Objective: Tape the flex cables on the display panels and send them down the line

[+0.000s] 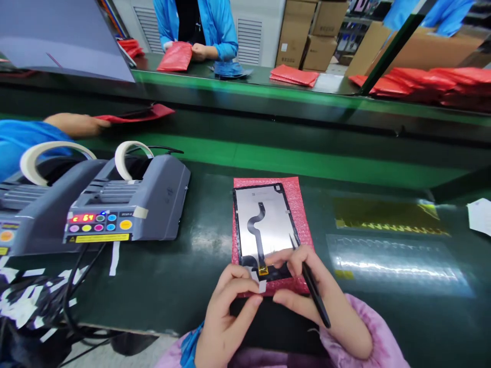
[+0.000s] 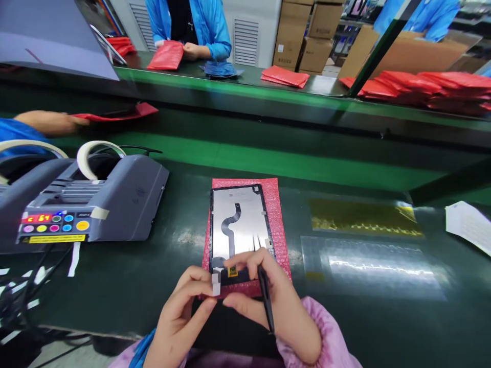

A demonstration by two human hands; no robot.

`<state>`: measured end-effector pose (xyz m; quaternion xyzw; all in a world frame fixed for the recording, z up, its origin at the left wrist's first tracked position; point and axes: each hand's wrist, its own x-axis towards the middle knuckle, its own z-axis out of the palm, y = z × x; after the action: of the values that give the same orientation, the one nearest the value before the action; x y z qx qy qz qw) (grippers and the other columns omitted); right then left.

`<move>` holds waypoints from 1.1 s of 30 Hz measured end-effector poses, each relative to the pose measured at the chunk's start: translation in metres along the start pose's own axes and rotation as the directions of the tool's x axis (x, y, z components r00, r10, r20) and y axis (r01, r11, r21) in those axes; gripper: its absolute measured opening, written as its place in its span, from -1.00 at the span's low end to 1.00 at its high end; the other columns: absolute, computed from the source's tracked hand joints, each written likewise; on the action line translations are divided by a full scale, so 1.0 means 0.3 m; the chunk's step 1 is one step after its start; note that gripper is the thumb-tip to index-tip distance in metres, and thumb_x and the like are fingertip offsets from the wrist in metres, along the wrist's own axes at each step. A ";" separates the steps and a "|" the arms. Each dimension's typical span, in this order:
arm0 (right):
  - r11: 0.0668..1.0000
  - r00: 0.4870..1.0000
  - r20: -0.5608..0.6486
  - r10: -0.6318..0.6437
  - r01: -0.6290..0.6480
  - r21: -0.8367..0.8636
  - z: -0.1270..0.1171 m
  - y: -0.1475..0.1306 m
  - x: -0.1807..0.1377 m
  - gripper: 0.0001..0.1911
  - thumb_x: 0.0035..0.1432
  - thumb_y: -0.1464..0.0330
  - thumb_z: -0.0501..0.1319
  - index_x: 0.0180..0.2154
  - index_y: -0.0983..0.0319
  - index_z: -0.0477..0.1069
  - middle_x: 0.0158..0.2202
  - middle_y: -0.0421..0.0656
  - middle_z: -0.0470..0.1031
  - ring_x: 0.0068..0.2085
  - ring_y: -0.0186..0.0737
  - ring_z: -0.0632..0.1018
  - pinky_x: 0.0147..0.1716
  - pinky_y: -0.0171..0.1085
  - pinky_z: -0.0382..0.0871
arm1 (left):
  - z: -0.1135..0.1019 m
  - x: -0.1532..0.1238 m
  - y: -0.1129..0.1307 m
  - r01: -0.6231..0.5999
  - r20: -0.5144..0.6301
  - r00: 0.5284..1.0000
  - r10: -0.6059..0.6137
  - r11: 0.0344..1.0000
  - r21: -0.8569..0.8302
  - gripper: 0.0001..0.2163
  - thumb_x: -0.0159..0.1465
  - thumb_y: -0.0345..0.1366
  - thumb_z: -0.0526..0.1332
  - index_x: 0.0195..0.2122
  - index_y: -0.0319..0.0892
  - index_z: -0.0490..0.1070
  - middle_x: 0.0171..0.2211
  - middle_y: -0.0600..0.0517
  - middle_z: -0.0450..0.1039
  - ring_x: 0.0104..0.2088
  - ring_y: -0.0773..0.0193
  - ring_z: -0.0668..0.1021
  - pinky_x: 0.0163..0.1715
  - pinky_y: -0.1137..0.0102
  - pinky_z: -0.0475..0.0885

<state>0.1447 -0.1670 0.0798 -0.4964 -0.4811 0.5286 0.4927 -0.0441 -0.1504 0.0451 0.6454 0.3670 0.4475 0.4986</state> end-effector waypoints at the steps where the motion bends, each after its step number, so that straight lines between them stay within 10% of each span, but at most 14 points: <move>1: 0.997 0.999 0.025 -0.022 0.024 -0.075 -0.009 -0.001 0.004 -0.59 0.14 0.24 0.46 -0.39 0.12 0.20 -0.13 -0.12 0.65 -0.12 -0.11 0.62 -0.15 -0.19 0.49 | 0.003 0.001 -0.005 -0.001 0.016 1.000 0.001 1.000 0.018 -0.92 0.40 -0.29 0.24 -0.19 0.00 0.54 -0.27 0.02 0.39 -0.26 0.27 0.51 -0.24 0.43 0.46; 10: 0.997 0.999 0.033 0.002 0.001 -0.077 -0.036 -0.002 0.192 -0.51 0.15 0.19 0.43 -0.45 0.12 0.09 -0.37 -0.19 0.64 -0.33 -0.19 0.64 -0.31 -0.23 0.48 | -0.041 0.030 -0.055 0.269 -0.050 0.960 -0.274 0.959 -0.093 -0.77 0.43 -0.17 0.18 0.05 -0.02 0.52 -0.27 0.01 0.44 -0.35 0.28 0.51 -0.36 0.43 0.45; 16: 0.991 0.972 0.228 0.052 -0.022 -0.131 -0.035 0.126 0.345 -0.56 0.12 0.24 0.42 -0.41 0.13 0.11 -0.34 -0.20 0.60 -0.33 -0.23 0.59 -0.31 -0.26 0.41 | -0.132 0.093 -0.050 0.066 -0.051 0.997 -0.056 0.971 0.229 -0.83 0.45 -0.34 0.11 -0.09 -0.01 0.49 -0.15 0.04 0.49 -0.13 0.25 0.56 -0.11 0.41 0.46; 21: 0.950 0.978 0.207 -0.014 0.077 -0.303 -0.034 0.159 0.386 -0.65 0.16 0.41 0.34 -0.39 0.12 0.12 -0.33 -0.23 0.61 -0.35 -0.26 0.56 -0.32 -0.26 0.37 | -0.149 0.138 -0.061 -0.155 0.137 0.986 0.092 0.797 0.584 -0.73 0.42 -0.44 0.08 0.03 -0.05 0.46 -0.06 -0.02 0.51 -0.02 0.13 0.51 0.00 0.23 0.42; 33: 0.952 0.993 0.115 -0.025 0.058 -0.300 -0.024 0.171 0.393 -0.66 0.19 0.40 0.32 -0.36 0.12 0.11 -0.29 -0.23 0.59 -0.37 -0.27 0.53 -0.39 -0.29 0.31 | -0.090 0.158 -0.131 -0.282 0.286 0.957 0.058 0.436 0.854 -0.69 0.43 -0.35 0.07 0.12 -0.02 0.49 0.17 -0.09 0.45 0.11 -0.15 0.37 -0.06 0.02 0.40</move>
<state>0.1470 -0.0519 0.0224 -0.5261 -0.5931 0.4646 0.3945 -0.0550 -0.0892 0.0197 0.8875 0.4230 0.1659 0.0771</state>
